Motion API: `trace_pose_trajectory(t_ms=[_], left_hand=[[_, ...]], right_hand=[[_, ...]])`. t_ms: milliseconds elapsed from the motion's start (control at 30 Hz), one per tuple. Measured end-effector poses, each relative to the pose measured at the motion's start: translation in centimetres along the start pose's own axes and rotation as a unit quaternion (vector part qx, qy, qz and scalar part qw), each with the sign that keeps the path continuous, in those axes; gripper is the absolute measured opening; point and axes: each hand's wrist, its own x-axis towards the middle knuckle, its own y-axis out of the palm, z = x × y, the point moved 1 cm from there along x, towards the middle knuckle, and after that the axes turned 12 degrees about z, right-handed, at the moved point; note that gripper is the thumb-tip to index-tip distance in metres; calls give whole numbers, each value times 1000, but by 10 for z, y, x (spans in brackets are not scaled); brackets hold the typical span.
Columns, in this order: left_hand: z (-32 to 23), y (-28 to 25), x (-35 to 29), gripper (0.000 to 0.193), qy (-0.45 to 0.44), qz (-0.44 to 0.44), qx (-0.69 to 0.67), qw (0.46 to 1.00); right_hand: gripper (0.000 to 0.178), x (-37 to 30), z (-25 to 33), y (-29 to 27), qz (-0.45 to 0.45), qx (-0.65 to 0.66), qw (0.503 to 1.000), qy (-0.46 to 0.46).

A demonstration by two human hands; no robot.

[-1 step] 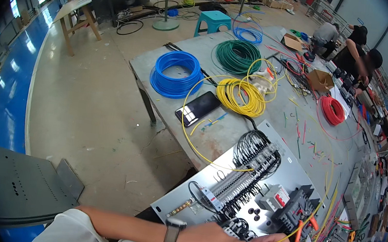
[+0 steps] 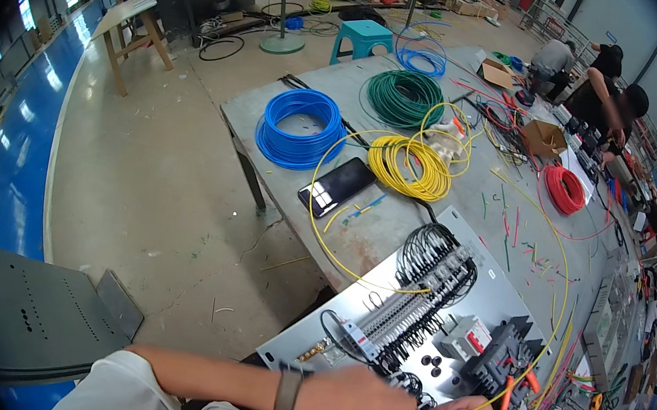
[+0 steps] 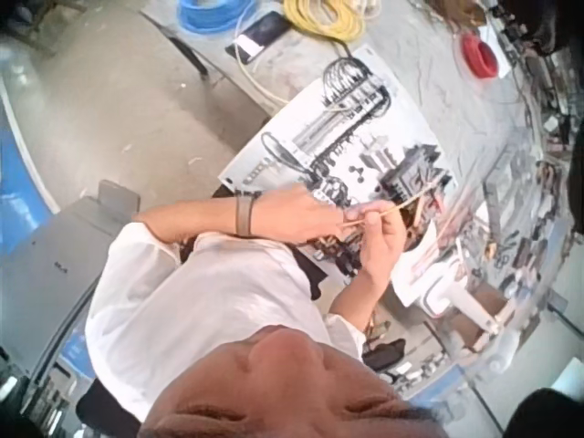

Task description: The person strips insulation from colored wires and connects them to terminals on an electrical panel. They use wire cutters and a screwdriver to prepare and secure the wires to the circuit breakers and terminal blocks.

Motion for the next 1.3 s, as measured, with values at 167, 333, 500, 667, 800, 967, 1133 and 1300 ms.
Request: trace_pose_trajectory(t_ms=[167, 333, 500, 667, 800, 967, 1133, 1300], left_hand=[[114, -131, -6, 20, -250, -198, 71, 945], [249, -226, -7, 21, -325, -261, 316, 852], [317, -240, 14, 19, -433, -84, 375, 815], [317, -251, 52, 18, -388, -115, 337, 850], [306, -277, 101, 21, -309, -229, 269, 883], [312, -316, 135, 21, -313, -368, 60, 873], [273, -369, 100, 32, -241, -476, -112, 838], [152, -407, 44, 42, -288, -333, -154, 885]], right_hand=[[22, 9, -19, -25, -2, 62, 998, -31], [26, 12, -26, -29, -5, 71, 997, 0], [26, 10, -29, -29, -31, 54, 998, 13], [26, 8, -33, -29, -35, 63, 997, 24], [27, 8, -26, -24, -34, 58, 997, 24], [27, 8, -24, -22, -22, 57, 998, 4], [27, 6, -29, -22, 6, 82, 996, -21], [27, 0, -28, -21, 7, 87, 996, -25]])
